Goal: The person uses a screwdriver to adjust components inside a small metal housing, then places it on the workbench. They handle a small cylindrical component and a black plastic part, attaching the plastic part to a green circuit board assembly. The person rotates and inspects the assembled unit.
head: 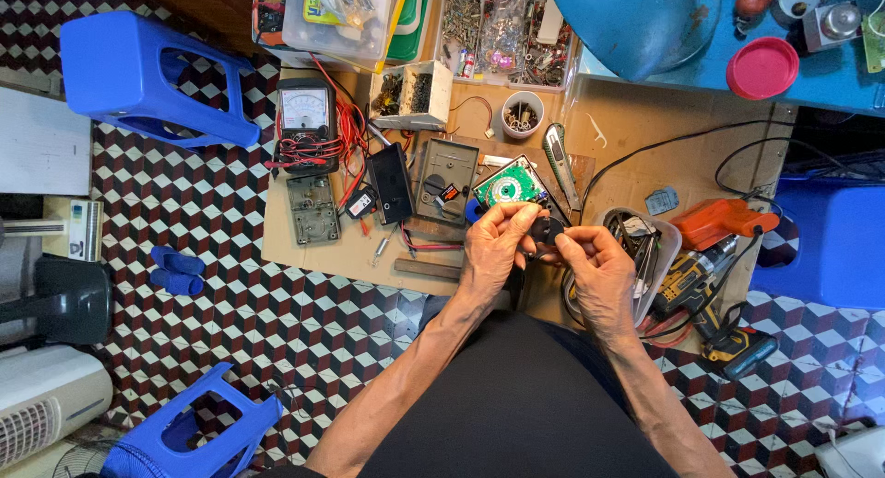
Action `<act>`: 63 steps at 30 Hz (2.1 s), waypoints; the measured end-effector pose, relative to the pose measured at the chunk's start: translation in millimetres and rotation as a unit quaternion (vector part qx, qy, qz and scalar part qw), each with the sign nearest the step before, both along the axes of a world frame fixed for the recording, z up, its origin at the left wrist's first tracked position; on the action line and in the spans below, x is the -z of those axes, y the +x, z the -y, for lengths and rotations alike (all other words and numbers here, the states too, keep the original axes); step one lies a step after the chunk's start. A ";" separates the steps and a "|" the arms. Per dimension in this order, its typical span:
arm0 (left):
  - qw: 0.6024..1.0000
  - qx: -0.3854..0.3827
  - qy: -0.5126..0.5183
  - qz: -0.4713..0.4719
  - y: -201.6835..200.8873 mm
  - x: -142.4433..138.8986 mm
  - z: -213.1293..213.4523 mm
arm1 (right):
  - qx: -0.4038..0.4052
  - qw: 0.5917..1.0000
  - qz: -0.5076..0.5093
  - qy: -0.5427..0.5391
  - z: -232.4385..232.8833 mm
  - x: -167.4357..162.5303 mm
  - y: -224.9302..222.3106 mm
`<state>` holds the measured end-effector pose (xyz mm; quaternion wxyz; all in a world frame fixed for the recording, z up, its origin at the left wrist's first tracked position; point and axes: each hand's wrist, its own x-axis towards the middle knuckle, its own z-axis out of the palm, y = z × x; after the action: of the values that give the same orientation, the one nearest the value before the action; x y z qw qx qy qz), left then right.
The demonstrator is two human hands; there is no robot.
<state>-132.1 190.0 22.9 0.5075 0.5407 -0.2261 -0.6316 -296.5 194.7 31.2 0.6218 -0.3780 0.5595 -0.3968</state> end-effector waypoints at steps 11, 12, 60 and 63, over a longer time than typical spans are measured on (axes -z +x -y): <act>0.999 -0.031 0.017 0.000 -7.6 -9.5 -6.2 | -0.015 0.977 -0.137 -0.162 -8.2 -3.3 13.9; 0.999 -0.029 0.017 0.004 -7.5 -9.5 -6.0 | -0.021 0.975 -0.145 -0.169 -8.7 -3.5 14.6; 0.999 0.013 -0.024 0.043 18.6 52.5 -22.1 | 0.054 0.999 0.001 -0.005 -16.4 32.8 10.3; 0.997 0.008 -0.012 0.082 30.2 47.9 -31.0 | 0.089 0.995 -0.020 0.032 -11.6 31.6 5.6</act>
<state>-101.9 221.1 -24.9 0.4883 0.5827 -0.2790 -0.5866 -290.8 206.3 -0.4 0.5844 -0.3142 0.6156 -0.4252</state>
